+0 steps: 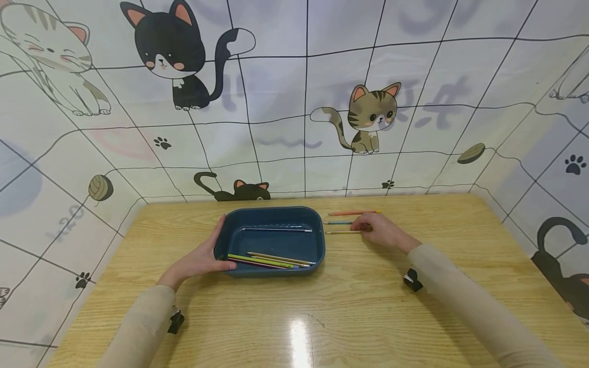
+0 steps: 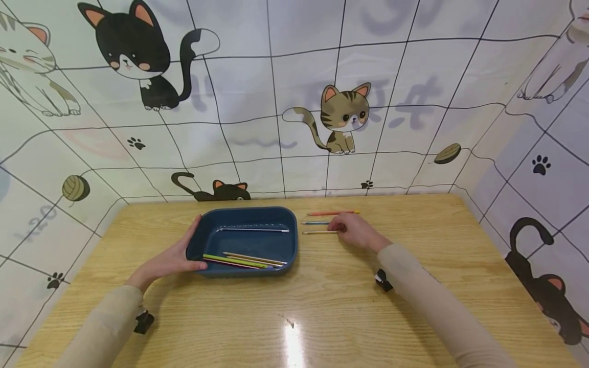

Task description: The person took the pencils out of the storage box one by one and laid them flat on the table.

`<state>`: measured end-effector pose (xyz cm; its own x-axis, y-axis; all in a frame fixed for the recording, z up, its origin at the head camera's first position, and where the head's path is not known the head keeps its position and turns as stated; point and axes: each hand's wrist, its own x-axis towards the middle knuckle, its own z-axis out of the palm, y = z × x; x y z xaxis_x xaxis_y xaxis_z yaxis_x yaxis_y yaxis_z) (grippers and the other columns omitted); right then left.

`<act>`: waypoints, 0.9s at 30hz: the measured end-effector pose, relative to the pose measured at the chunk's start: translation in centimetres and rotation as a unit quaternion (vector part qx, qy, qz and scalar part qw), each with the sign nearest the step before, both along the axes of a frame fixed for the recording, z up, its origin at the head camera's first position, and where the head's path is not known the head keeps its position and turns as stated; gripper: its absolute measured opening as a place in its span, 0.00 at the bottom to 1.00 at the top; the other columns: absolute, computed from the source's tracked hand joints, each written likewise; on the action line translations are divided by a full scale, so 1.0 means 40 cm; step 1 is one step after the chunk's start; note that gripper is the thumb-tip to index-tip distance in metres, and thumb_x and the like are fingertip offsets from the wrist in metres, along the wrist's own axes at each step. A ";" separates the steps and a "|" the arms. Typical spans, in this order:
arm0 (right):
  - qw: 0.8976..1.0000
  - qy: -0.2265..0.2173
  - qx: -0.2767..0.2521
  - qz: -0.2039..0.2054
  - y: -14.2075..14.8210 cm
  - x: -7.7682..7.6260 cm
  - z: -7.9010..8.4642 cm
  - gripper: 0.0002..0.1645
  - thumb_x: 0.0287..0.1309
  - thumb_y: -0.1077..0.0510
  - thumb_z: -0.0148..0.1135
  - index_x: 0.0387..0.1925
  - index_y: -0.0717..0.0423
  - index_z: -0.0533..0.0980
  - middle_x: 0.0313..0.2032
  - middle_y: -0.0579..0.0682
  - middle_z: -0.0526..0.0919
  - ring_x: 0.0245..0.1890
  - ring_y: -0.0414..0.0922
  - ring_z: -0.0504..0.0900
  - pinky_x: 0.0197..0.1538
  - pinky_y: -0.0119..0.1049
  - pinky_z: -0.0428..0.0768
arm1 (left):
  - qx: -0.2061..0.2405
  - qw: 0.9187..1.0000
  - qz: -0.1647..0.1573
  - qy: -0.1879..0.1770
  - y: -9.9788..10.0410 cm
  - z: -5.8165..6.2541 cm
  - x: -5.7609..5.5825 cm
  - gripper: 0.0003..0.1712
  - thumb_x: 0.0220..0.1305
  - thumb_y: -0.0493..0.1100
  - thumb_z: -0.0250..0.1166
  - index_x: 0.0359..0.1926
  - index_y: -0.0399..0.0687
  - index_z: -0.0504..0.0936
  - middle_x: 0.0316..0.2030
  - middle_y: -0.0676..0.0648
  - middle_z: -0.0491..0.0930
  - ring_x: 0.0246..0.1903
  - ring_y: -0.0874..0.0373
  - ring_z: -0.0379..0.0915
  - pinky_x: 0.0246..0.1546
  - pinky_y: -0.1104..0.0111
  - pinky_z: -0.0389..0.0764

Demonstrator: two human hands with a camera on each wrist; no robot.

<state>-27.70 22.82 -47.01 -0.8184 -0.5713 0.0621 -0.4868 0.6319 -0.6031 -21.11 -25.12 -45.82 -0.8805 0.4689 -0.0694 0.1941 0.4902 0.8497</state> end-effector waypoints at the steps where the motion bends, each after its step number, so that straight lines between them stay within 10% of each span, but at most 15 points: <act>1: 1.000 -0.002 -0.005 -0.001 0.001 0.001 0.001 0.15 0.56 0.76 0.58 0.42 0.62 0.81 0.41 0.52 0.83 0.44 0.52 0.80 0.47 0.47 0.78 | -0.002 1.000 -0.001 0.001 0.000 0.000 0.000 0.74 0.50 0.55 0.76 0.75 0.58 0.24 0.74 0.37 0.27 0.71 0.36 0.28 0.63 0.37 0.42; 27: 0.994 0.042 -0.103 -0.003 -0.081 0.041 0.083 0.18 0.54 0.75 0.62 0.47 0.62 0.80 0.46 0.53 0.81 0.38 0.46 0.76 0.39 0.40 0.77 | -0.007 1.000 0.000 0.004 -0.002 0.001 0.003 0.73 0.51 0.52 0.76 0.75 0.60 0.24 0.74 0.38 0.27 0.71 0.36 0.29 0.64 0.37 0.42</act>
<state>-26.07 19.58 -43.69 -0.8087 -0.5345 0.2456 -0.5376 0.5021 -0.6774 -20.99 -25.19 -45.78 -0.8808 0.4683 -0.0695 0.2010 0.5028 0.8407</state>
